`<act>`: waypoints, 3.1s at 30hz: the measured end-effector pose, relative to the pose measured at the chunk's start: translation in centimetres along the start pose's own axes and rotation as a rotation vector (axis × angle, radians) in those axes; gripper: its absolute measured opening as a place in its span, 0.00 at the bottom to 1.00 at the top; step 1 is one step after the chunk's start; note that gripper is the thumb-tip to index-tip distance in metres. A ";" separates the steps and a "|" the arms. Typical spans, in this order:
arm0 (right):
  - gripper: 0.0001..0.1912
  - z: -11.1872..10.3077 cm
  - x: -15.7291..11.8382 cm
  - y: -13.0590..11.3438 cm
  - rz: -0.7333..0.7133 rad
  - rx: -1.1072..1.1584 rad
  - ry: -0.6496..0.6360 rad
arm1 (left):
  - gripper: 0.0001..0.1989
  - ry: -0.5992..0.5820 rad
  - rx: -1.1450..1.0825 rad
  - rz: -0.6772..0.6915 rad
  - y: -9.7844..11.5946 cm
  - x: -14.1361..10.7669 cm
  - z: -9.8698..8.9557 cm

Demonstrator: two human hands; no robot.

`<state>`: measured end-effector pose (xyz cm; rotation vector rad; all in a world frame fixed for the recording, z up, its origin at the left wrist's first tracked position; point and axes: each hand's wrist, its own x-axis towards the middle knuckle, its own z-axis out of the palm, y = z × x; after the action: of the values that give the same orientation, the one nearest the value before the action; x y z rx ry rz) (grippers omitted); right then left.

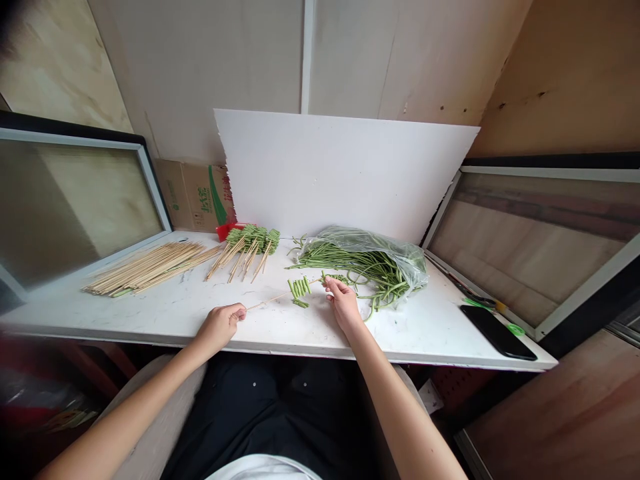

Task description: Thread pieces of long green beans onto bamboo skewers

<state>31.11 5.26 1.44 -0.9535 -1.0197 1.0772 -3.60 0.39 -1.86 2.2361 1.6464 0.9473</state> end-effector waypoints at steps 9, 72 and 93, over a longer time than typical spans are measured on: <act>0.19 -0.2 0.3 0.3 -0.032 -0.048 0.005 | 0.14 0.007 0.018 0.009 -0.2 0.1 0.1; 0.20 2.0 -1.7 -0.3 -0.123 -0.211 -0.161 | 0.14 -0.001 -0.005 0.039 -0.5 0.2 0.0; 0.10 2.8 -2.8 0.4 -0.450 -1.173 -0.296 | 0.12 0.041 -0.043 -0.013 -0.4 -0.2 0.1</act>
<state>27.89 2.97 1.24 -1.3745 -2.0784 0.1495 -3.85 0.39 -2.17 2.1896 1.6391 1.0219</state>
